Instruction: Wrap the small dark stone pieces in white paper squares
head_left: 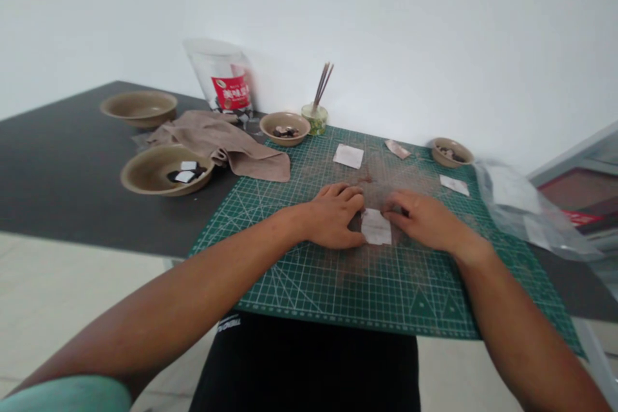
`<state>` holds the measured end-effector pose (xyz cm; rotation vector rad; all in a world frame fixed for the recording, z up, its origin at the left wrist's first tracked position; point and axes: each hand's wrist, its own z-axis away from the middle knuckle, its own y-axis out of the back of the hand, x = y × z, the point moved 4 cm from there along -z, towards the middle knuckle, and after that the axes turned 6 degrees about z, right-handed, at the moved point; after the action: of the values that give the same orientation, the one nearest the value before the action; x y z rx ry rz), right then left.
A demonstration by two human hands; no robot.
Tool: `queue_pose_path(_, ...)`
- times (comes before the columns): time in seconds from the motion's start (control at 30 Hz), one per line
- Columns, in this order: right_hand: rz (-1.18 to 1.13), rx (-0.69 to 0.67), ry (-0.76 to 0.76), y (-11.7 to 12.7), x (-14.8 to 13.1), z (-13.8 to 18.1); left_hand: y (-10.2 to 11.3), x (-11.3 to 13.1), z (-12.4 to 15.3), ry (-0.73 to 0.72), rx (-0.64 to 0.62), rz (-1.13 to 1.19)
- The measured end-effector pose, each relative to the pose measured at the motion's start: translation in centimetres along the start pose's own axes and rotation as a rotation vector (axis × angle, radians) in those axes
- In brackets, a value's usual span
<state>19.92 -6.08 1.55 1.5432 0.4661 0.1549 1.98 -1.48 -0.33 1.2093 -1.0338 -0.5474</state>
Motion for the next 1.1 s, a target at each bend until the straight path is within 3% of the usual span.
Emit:
queue_pose_path(0.1,-0.094,-0.118,0.122,0.2,-0.8,0.9,0.0,0.1,0.1,-0.010,0.003,-0.004)
queue_pose_path(0.2,-0.174,-0.108,0.245,-0.2,-2.6,0.9,0.0,0.1,0.0,-0.014,0.014,-0.004)
queue_pose_path(0.27,-0.137,-0.026,0.220,-0.5,-2.6,0.1,0.0,0.1,0.0,-0.010,0.015,0.001)
queue_pose_path(0.33,-0.053,0.045,0.101,-0.4,-1.6,-0.5,0.0,0.1,0.0,0.001,0.013,0.006)
queue_pose_path(0.4,-0.010,0.038,0.024,-0.1,-0.5,-0.5,0.1,0.1,0.0,0.006,0.011,0.011)
queue_pose_path(0.53,-0.132,-0.104,0.179,-0.2,-1.4,0.4,0.1,0.2,0.1,-0.004,0.009,0.012)
queue_pose_path(0.6,-0.168,-0.085,0.241,-0.5,-2.2,0.4,0.0,0.1,0.1,-0.010,0.013,0.004)
queue_pose_path(0.73,-0.054,0.055,0.118,-0.3,-1.1,-0.3,-0.1,-0.1,0.0,-0.010,0.027,0.003)
queue_pose_path(0.8,-0.026,0.031,0.091,0.0,-0.5,-0.2,0.0,0.0,0.0,-0.006,0.020,0.009)
queue_pose_path(0.97,-0.127,-0.104,0.241,-0.2,-2.1,0.5,0.1,0.3,0.1,-0.007,0.004,-0.001)
queue_pose_path(1.1,-0.067,0.038,0.147,-0.3,-1.9,-0.3,-0.1,0.0,0.0,-0.013,0.033,-0.003)
